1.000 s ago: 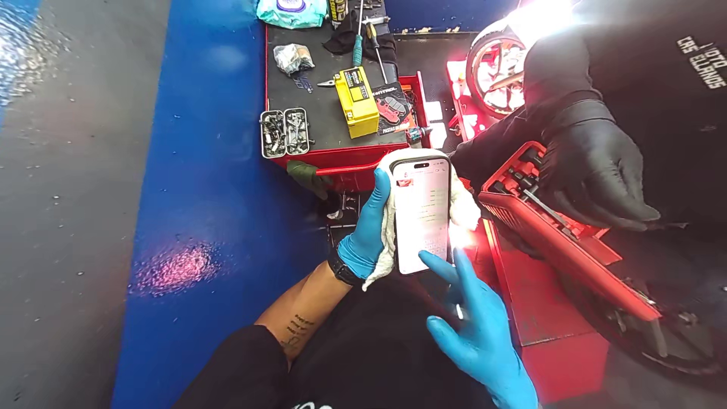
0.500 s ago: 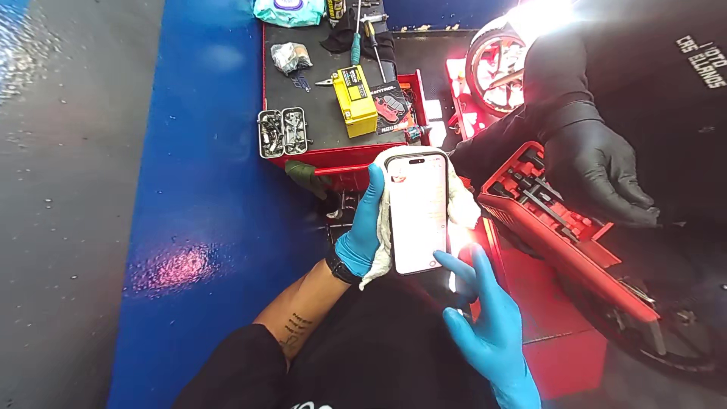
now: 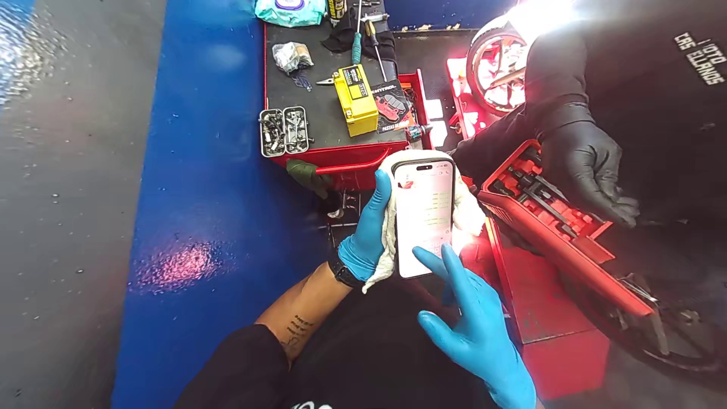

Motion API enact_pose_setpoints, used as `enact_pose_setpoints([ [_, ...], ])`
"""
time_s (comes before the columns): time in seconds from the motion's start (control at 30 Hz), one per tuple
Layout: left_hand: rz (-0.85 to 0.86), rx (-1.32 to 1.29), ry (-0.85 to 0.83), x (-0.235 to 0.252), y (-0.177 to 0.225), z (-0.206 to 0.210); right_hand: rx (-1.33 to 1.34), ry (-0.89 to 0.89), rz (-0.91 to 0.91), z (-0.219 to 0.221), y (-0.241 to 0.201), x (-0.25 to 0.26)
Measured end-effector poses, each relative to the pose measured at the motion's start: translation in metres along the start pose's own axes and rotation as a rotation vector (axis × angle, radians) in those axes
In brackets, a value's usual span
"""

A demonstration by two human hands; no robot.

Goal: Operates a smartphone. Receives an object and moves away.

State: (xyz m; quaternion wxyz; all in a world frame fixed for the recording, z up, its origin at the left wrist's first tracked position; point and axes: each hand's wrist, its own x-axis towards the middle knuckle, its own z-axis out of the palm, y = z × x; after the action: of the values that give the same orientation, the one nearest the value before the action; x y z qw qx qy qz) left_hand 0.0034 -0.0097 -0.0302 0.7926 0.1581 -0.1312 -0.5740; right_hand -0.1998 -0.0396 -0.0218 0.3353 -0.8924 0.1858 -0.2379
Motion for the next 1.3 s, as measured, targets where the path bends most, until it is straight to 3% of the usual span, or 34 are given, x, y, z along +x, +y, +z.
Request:
enact_pose_setpoints([
  [0.23, 0.034, 0.053, 0.069, 0.001, 0.005, -0.002, 0.012, 0.039, 0.008, -0.002, 0.003, -0.013],
  [0.53, 0.033, 0.000, 0.026, 0.004, 0.004, -0.002, 0.086, 0.088, 0.014, -0.006, 0.001, -0.015],
  [0.87, 0.025, 0.015, 0.033, 0.006, 0.001, -0.001, 0.033, 0.026, 0.010, -0.001, 0.003, -0.009],
  [1.07, 0.039, -0.009, 0.017, 0.007, 0.002, -0.001, 0.043, 0.112, 0.104, -0.010, 0.009, -0.006],
  [1.3, 0.023, -0.008, 0.043, 0.007, 0.001, -0.001, 0.030, 0.120, 0.065, -0.012, 0.012, -0.008],
])
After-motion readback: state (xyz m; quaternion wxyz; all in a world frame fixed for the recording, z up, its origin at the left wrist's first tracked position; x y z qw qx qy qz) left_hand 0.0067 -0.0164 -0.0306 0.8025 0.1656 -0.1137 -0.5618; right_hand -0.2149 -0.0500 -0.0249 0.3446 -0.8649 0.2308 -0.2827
